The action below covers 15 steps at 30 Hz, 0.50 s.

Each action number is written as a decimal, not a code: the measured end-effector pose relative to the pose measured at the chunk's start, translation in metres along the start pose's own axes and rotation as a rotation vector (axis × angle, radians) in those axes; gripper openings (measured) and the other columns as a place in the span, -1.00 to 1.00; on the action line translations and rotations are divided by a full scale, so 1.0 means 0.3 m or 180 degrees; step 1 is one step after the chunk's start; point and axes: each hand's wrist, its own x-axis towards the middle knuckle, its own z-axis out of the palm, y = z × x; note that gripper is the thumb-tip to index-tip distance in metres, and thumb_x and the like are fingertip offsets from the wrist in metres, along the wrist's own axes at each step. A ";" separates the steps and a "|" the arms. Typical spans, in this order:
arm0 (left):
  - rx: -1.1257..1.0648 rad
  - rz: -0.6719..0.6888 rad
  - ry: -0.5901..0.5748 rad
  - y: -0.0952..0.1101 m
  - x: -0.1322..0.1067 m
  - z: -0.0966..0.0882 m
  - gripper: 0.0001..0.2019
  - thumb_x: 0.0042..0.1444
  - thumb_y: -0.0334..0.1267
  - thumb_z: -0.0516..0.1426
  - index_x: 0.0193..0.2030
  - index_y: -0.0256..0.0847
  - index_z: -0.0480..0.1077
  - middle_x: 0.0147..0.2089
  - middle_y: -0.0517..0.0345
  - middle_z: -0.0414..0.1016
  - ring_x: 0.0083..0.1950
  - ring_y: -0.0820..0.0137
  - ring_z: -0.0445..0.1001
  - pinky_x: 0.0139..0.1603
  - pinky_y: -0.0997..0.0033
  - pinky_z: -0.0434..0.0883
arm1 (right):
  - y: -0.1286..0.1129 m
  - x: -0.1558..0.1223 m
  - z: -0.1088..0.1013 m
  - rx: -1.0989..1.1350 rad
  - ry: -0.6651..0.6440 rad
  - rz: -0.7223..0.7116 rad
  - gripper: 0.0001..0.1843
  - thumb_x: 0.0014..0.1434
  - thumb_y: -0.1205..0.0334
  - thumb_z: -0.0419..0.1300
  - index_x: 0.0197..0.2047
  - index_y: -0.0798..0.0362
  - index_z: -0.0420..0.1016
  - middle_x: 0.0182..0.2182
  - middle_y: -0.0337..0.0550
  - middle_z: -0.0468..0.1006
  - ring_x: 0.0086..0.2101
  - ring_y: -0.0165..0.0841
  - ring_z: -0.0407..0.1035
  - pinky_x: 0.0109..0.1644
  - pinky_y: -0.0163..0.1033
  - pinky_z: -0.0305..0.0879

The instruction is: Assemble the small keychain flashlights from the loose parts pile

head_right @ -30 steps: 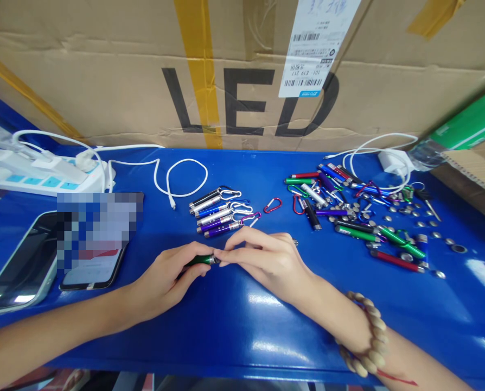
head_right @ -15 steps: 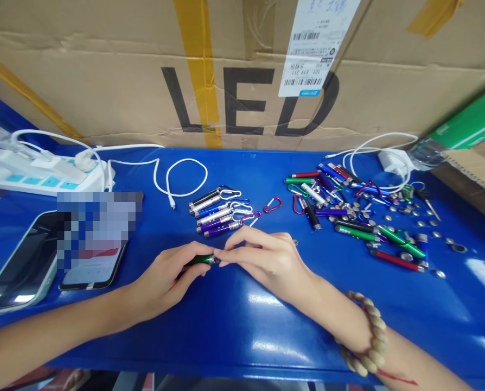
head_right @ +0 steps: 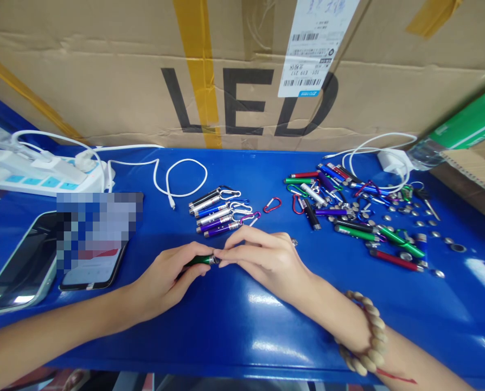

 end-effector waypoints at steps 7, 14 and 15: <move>-0.0028 -0.0014 -0.0014 0.000 0.000 0.000 -0.84 0.23 -0.41 -0.01 -0.12 -0.27 0.35 -0.23 0.13 0.53 -0.25 0.46 0.49 -0.17 0.54 0.39 | -0.001 0.006 0.004 0.0200 -0.0038 0.0038 -0.83 0.17 0.44 0.13 -0.23 0.14 0.54 -0.33 -0.12 0.51 -0.46 -0.55 0.44 -0.43 -0.49 0.36; -0.0023 -0.0021 -0.0013 0.001 0.000 0.001 -0.84 0.24 -0.41 -0.01 -0.12 -0.29 0.35 -0.23 0.12 0.53 -0.25 0.46 0.49 -0.15 0.55 0.38 | 0.001 0.002 0.003 0.0155 -0.0021 0.0045 -0.83 0.18 0.42 0.13 -0.24 0.13 0.55 -0.32 -0.12 0.51 -0.48 -0.56 0.43 -0.44 -0.48 0.35; -0.0025 -0.0028 -0.0017 0.001 0.000 0.001 -0.84 0.24 -0.41 -0.01 -0.12 -0.29 0.35 -0.23 0.12 0.53 -0.25 0.46 0.49 -0.15 0.55 0.39 | 0.001 0.002 0.003 0.0140 -0.0017 0.0040 -0.83 0.18 0.41 0.13 -0.24 0.14 0.55 -0.32 -0.12 0.51 -0.48 -0.56 0.42 -0.45 -0.48 0.35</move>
